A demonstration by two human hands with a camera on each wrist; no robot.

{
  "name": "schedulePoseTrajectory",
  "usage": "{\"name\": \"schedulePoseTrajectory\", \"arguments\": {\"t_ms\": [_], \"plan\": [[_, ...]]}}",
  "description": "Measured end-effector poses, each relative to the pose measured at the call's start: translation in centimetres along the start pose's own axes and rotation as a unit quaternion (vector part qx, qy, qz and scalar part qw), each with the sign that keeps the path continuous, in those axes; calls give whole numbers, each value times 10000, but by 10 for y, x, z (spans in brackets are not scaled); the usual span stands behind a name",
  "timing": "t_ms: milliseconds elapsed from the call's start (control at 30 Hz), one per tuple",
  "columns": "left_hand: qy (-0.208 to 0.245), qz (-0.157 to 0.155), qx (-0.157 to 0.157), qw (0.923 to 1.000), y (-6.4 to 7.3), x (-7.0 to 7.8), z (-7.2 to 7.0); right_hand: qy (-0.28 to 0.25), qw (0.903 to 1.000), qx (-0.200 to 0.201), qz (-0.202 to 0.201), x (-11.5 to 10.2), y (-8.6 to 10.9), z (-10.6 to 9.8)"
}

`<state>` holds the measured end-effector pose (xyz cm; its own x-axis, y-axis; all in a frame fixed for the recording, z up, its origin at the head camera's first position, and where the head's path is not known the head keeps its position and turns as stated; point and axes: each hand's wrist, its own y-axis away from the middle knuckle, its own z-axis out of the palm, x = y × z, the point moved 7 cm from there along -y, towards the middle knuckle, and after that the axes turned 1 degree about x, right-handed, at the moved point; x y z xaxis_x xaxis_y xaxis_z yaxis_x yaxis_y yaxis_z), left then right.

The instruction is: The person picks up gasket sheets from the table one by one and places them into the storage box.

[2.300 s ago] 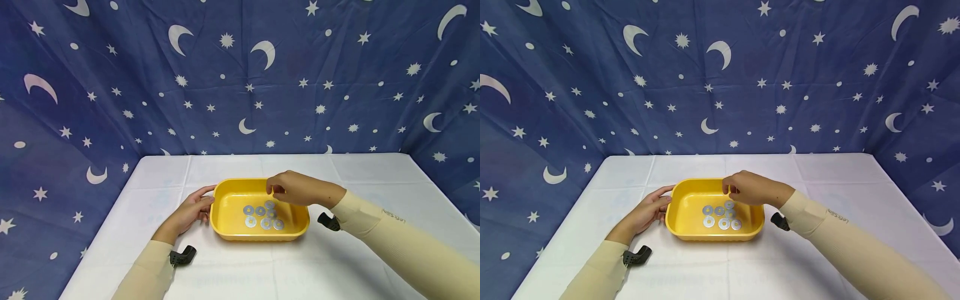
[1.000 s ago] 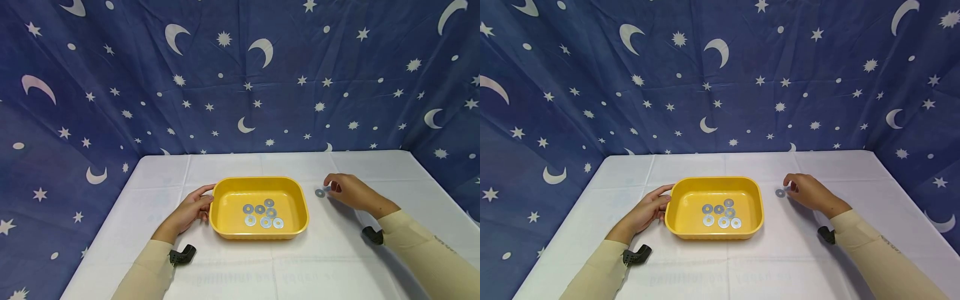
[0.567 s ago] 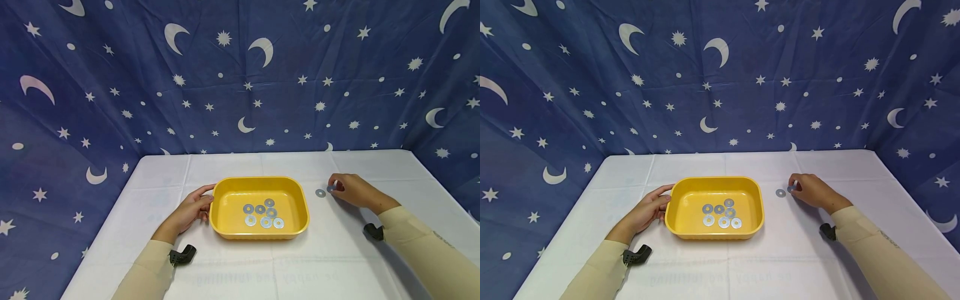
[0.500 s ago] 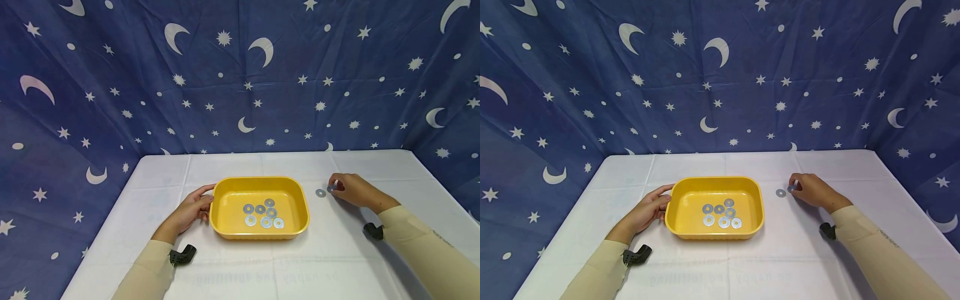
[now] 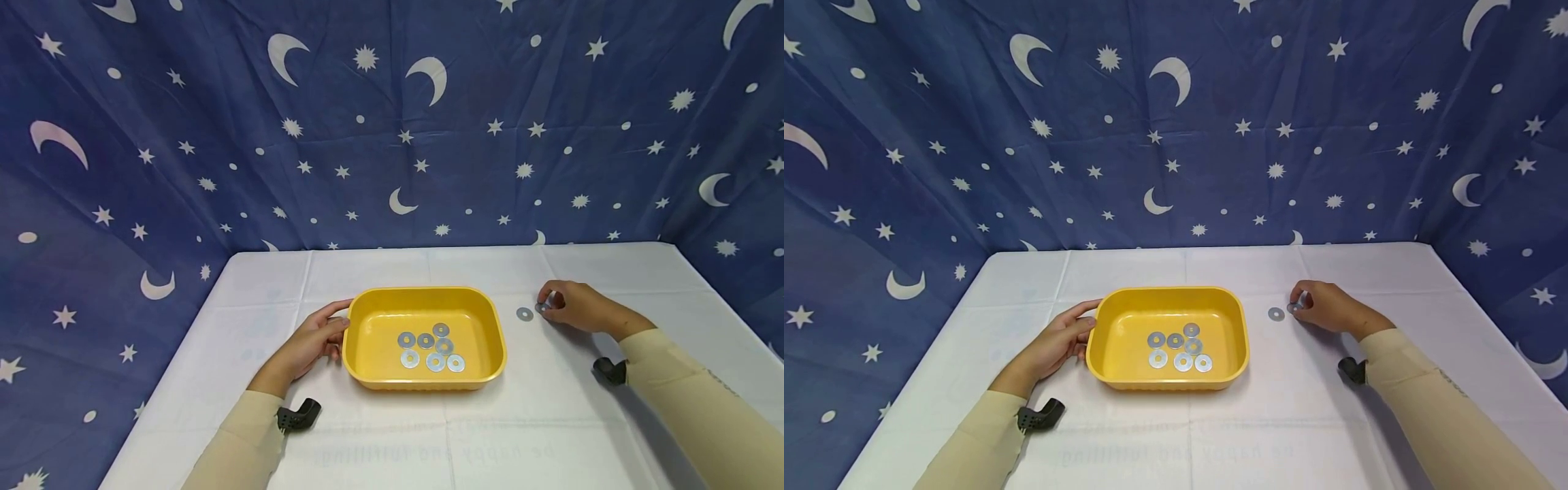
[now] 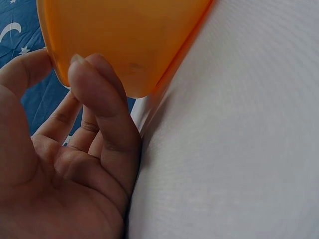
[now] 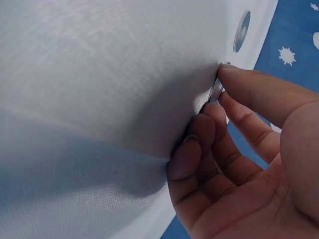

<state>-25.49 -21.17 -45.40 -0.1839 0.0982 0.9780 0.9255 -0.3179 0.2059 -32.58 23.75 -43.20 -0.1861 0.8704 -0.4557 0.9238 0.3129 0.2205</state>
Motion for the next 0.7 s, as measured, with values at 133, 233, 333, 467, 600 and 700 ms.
{"name": "schedulePoseTrajectory", "arguments": {"t_ms": [133,233,333,467,600,700], "plan": [[-12,-31,8,10000,0,0,0,-277,9995,-93,100,4,-2,1],[-21,-25,6,10000,0,0,-1,-392,9991,-124,100,5,-3,0],[-28,-4,-5,10000,0,0,-1,-448,9988,-152,132,5,-3,-1],[-26,11,-3,10000,1,0,-1,-465,9986,-187,146,4,-3,0],[-29,20,-3,10000,1,0,0,-441,9989,-83,107,2,-2,0],[-21,16,-2,10000,1,0,0,-390,9992,38,51,1,-1,0]]}}
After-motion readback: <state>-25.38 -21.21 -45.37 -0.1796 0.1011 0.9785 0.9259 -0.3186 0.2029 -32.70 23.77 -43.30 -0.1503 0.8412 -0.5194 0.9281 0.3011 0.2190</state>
